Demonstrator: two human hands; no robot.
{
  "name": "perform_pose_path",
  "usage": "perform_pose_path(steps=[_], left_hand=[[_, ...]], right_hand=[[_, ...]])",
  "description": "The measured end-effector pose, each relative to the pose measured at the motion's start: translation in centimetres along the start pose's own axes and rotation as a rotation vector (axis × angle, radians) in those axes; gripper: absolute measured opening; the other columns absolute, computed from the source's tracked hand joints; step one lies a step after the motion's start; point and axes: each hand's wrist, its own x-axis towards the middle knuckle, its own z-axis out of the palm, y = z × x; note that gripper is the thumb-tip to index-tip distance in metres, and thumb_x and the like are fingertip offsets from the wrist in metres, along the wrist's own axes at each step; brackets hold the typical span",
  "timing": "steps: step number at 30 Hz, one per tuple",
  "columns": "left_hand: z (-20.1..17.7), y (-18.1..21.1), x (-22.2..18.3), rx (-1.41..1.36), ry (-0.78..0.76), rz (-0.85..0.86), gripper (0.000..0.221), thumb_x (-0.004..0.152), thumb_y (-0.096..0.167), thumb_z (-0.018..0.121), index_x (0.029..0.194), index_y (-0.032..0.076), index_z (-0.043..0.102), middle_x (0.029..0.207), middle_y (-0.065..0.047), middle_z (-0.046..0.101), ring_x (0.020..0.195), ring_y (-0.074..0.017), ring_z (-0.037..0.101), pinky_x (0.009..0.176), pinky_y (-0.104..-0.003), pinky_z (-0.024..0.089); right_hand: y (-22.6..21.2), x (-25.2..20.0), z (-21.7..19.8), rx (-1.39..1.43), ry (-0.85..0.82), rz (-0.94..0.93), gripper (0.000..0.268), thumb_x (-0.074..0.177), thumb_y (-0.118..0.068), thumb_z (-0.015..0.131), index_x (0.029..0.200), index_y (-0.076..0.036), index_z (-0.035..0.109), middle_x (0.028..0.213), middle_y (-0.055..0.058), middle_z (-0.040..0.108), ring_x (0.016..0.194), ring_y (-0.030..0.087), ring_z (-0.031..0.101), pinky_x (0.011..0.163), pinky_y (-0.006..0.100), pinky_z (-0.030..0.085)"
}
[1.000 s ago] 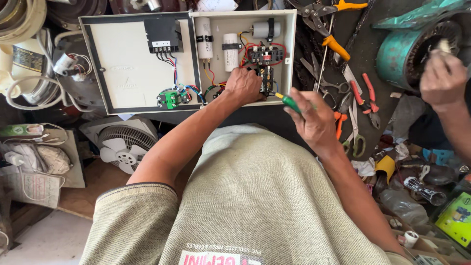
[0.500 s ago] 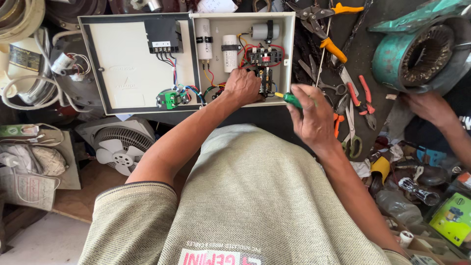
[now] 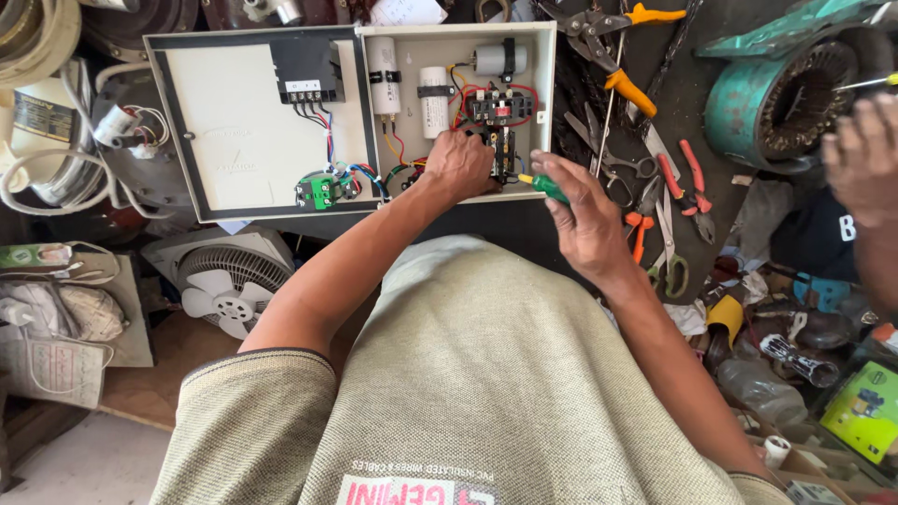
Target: The person uses a screwdriver to tighten screws on components inside an open electrical control box. They repeatedly adjust and secure wiring connections within the box while another person works on a motor nearby.
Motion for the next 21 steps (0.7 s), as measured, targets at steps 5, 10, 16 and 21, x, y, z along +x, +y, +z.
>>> perform_pose_path(steps=[5,10,16,21], left_hand=[[0.1,0.1,0.0,-0.001,-0.017,-0.009,0.059,0.079,0.065,0.077,0.092,0.007,0.08,0.092,-0.015,0.076,0.092,-0.0324,0.073,0.079,-0.045,0.058],[-0.2,0.4,-0.1,-0.011,0.006,-0.008,0.058,0.078,0.063,0.078,0.093,0.007,0.08,0.095,-0.016,0.075,0.096,-0.0323,0.072,0.081,-0.045,0.056],[0.5,0.1,0.1,-0.02,0.015,-0.015,0.061,0.077,0.064,0.078,0.092,0.005,0.079,0.094,-0.017,0.075,0.096,-0.0329,0.071,0.081,-0.046,0.056],[0.5,-0.1,-0.3,-0.026,0.051,-0.006,0.057,0.076,0.061,0.079,0.091,0.007,0.08,0.094,-0.016,0.075,0.095,-0.0334,0.072,0.082,-0.046,0.056]], right_hand=[[-0.4,0.1,0.0,-0.082,0.018,0.024,0.044,0.1,-0.001,0.072,0.139,-0.015,0.058,0.13,0.011,0.07,0.115,0.026,0.074,0.093,0.035,0.065],[-0.5,0.0,-0.3,-0.291,0.047,-0.006,0.047,0.094,-0.005,0.081,0.135,-0.014,0.06,0.119,0.008,0.073,0.102,0.023,0.074,0.084,0.035,0.061],[-0.5,-0.3,-0.2,-0.083,-0.01,0.012,0.05,0.098,0.005,0.069,0.143,-0.011,0.054,0.128,0.017,0.071,0.109,0.027,0.075,0.086,0.03,0.063],[-1.1,0.0,-0.4,-0.194,0.08,0.031,0.045,0.096,-0.001,0.076,0.135,-0.011,0.057,0.118,0.013,0.074,0.104,0.024,0.076,0.083,0.032,0.064]])
